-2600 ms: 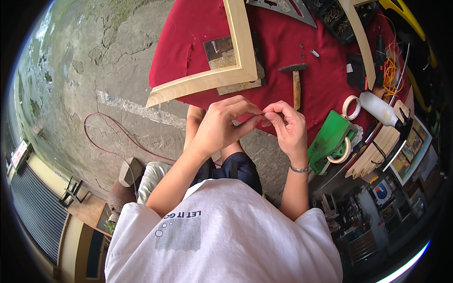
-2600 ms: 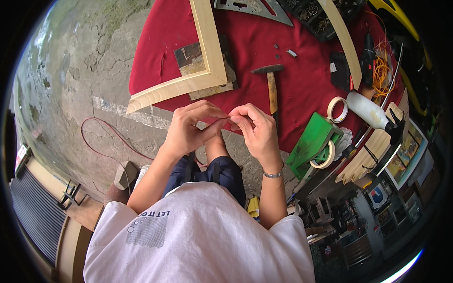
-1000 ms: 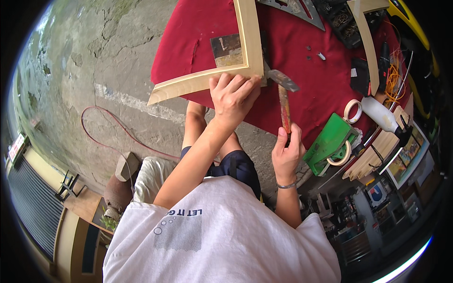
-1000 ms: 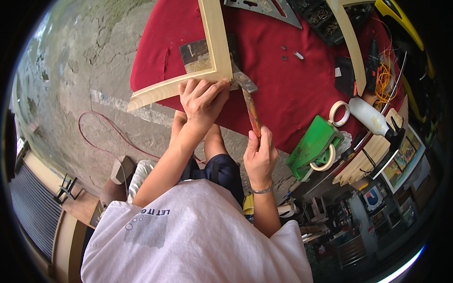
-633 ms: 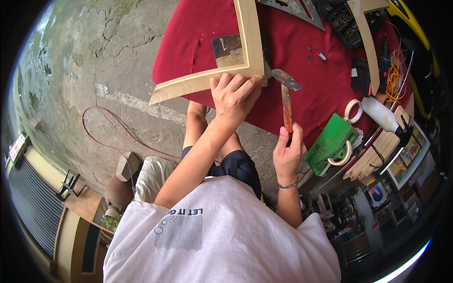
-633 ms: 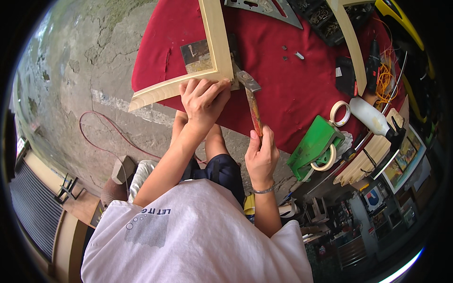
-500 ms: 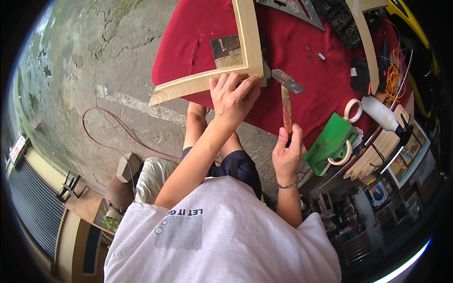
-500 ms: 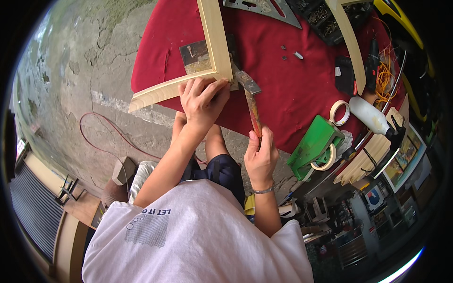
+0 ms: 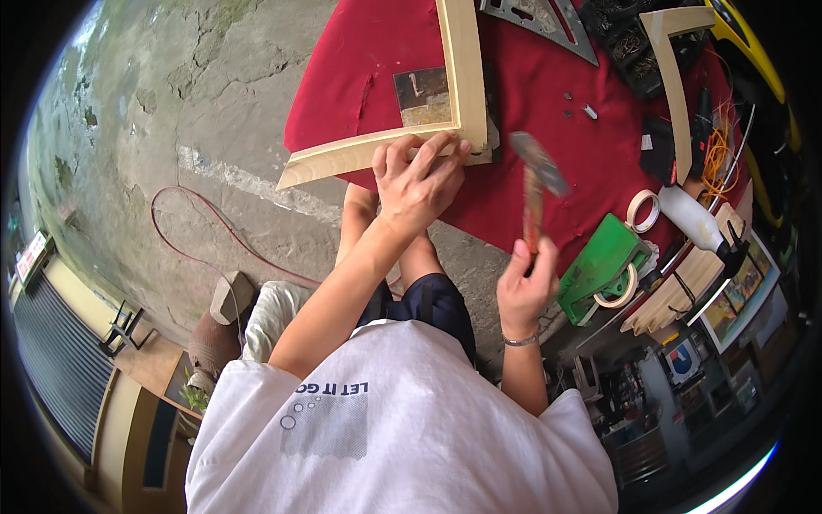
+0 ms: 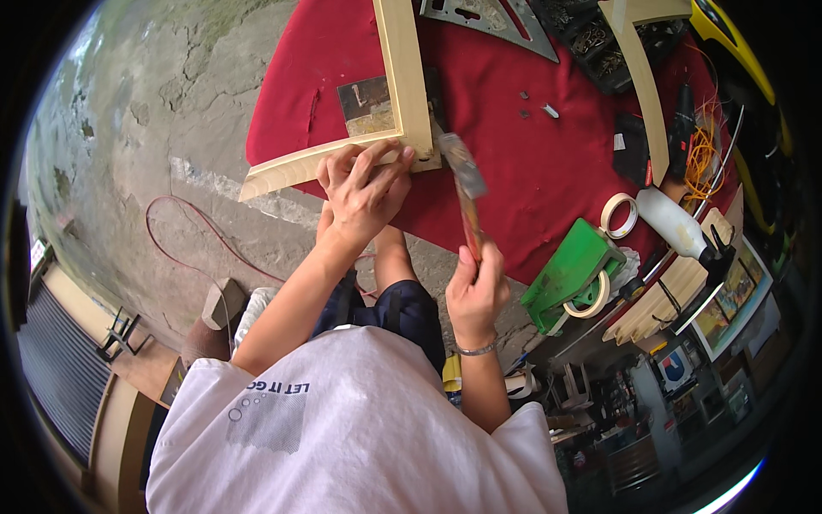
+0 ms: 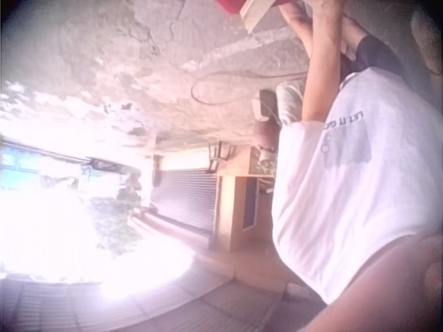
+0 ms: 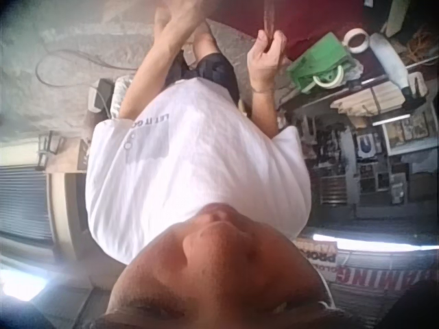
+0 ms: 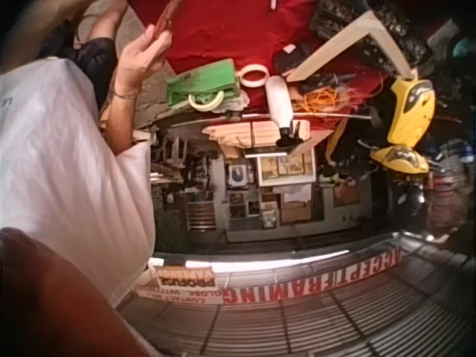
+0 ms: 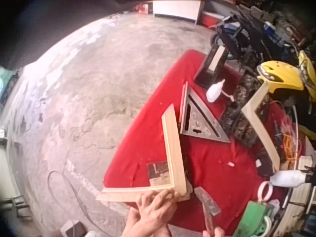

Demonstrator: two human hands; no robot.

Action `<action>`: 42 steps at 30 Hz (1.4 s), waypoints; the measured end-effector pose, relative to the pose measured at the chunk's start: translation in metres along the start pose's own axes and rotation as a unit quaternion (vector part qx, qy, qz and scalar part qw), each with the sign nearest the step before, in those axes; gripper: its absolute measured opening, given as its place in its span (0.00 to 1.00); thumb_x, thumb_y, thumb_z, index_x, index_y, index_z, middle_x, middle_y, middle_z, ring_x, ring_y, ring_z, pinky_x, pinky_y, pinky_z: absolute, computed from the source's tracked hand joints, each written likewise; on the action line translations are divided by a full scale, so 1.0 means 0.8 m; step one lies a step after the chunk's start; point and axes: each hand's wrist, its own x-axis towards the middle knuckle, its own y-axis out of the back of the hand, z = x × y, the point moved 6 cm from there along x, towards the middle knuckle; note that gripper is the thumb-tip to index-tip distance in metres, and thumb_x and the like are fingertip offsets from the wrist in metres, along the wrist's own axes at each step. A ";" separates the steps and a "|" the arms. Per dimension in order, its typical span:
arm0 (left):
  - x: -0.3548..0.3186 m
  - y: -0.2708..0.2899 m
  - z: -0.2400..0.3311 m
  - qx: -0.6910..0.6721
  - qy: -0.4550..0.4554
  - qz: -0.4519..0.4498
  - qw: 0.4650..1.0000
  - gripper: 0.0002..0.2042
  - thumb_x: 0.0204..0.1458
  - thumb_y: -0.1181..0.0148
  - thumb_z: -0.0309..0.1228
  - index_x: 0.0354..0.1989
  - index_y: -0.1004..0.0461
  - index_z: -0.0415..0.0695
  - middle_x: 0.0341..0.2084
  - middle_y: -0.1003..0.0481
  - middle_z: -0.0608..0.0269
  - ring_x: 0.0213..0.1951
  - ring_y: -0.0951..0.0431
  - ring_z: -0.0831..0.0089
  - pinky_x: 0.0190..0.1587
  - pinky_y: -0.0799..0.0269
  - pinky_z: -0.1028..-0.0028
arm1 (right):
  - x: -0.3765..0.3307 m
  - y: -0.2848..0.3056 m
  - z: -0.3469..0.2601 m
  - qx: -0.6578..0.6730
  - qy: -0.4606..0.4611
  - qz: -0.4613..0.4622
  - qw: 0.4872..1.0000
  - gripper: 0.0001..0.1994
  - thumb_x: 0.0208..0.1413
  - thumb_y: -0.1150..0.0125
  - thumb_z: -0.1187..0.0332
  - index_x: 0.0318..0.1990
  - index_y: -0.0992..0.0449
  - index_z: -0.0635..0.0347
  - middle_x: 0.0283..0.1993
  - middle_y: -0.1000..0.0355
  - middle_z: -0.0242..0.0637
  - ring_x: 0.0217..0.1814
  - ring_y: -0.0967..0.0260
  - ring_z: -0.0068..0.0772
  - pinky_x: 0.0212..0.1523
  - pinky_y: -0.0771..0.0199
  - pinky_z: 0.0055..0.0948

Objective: The person applies glue to wooden frame pieces, joins them at corners, and secures the joints with small nails using a hammer. They repeat this process for multiple corners, checking alignment and hammering nails into place.

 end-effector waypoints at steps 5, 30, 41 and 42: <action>0.008 0.004 0.008 -0.005 0.012 0.010 1.000 0.11 0.38 0.27 0.31 0.32 0.15 0.63 0.43 0.21 0.83 0.43 0.27 0.72 0.49 0.40 0.69 | -0.021 -0.012 0.007 0.053 0.068 0.037 0.996 0.14 0.69 0.43 0.64 0.48 0.29 0.71 0.30 0.28 0.43 0.24 0.31 0.40 0.31 0.28 0.40; -0.002 -0.004 0.003 -0.010 0.023 0.021 0.999 0.13 0.40 0.28 0.35 0.36 0.17 0.64 0.45 0.23 0.85 0.44 0.28 0.73 0.51 0.40 0.68 | -0.022 0.009 0.005 0.117 0.052 0.111 0.986 0.11 0.68 0.43 0.67 0.50 0.29 0.67 0.33 0.25 0.48 0.27 0.28 0.46 0.29 0.27 0.38; 0.002 -0.004 0.005 -0.013 0.024 0.029 0.999 0.10 0.39 0.28 0.34 0.32 0.18 0.63 0.45 0.23 0.82 0.44 0.28 0.71 0.50 0.40 0.67 | -0.022 -0.035 0.025 0.015 -0.030 -0.060 0.998 0.12 0.67 0.41 0.67 0.49 0.28 0.68 0.35 0.24 0.53 0.31 0.23 0.58 0.27 0.26 0.45; 0.003 -0.005 0.006 -0.013 0.019 0.019 1.000 0.10 0.39 0.28 0.34 0.32 0.18 0.63 0.45 0.23 0.81 0.45 0.28 0.71 0.50 0.40 0.67 | -0.027 -0.044 0.038 0.010 -0.038 -0.086 0.996 0.12 0.67 0.41 0.67 0.50 0.28 0.67 0.34 0.24 0.53 0.31 0.24 0.58 0.27 0.27 0.45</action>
